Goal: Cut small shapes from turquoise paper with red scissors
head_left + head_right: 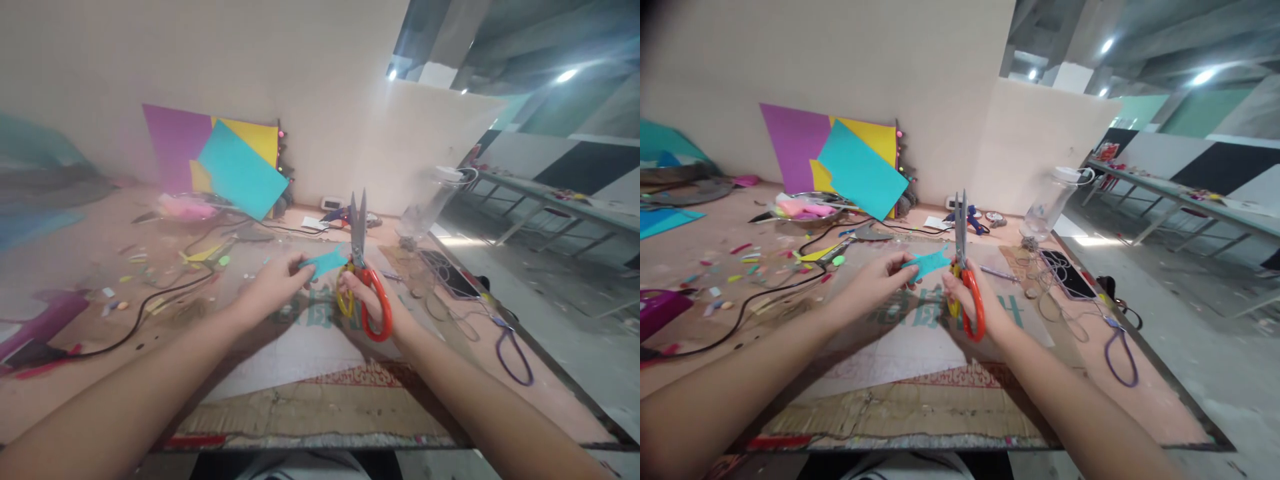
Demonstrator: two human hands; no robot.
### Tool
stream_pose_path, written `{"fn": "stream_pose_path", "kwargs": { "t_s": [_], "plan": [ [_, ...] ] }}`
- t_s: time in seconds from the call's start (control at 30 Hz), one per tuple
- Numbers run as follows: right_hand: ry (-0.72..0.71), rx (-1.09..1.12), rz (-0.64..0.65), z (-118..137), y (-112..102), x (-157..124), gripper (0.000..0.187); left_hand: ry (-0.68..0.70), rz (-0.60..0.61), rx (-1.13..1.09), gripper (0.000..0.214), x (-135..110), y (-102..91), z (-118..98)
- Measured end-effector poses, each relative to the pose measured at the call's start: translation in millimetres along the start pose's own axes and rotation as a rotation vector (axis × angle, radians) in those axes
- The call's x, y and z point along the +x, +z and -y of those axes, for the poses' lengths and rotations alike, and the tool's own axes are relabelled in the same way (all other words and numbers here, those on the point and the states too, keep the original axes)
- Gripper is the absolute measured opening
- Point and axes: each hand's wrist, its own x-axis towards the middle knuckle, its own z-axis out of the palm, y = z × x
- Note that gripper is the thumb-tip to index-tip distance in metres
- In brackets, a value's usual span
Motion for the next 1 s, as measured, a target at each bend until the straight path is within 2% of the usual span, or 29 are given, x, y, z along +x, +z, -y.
{"fn": "stream_pose_path", "kwargs": {
  "t_s": [0.1,0.17,0.3,0.47,0.77,1.0],
  "plan": [
    [-0.001,-0.102,0.073,7,-12,-9,0.044,0.0,-0.09,-0.17,0.021,1,-10.4,-8],
    [-0.029,-0.232,0.131,11,-18,-14,0.045,0.005,-0.146,-0.262,0.026,1,-16.5,-16],
    [-0.054,-0.394,0.2,18,-17,-21,0.051,0.027,-0.194,-0.361,0.035,0,-23.9,-26],
    [-0.069,-0.451,0.206,23,-8,-25,0.057,0.093,-0.152,-0.338,0.044,-3,-24.7,-26],
    [-0.058,-0.416,0.189,20,-3,-30,0.057,0.109,-0.067,-0.283,0.033,-10,-19.2,-30],
    [-0.087,-0.439,0.194,19,-2,-32,0.057,0.122,-0.075,-0.281,0.034,-11,-17.9,-31]
  ]
}}
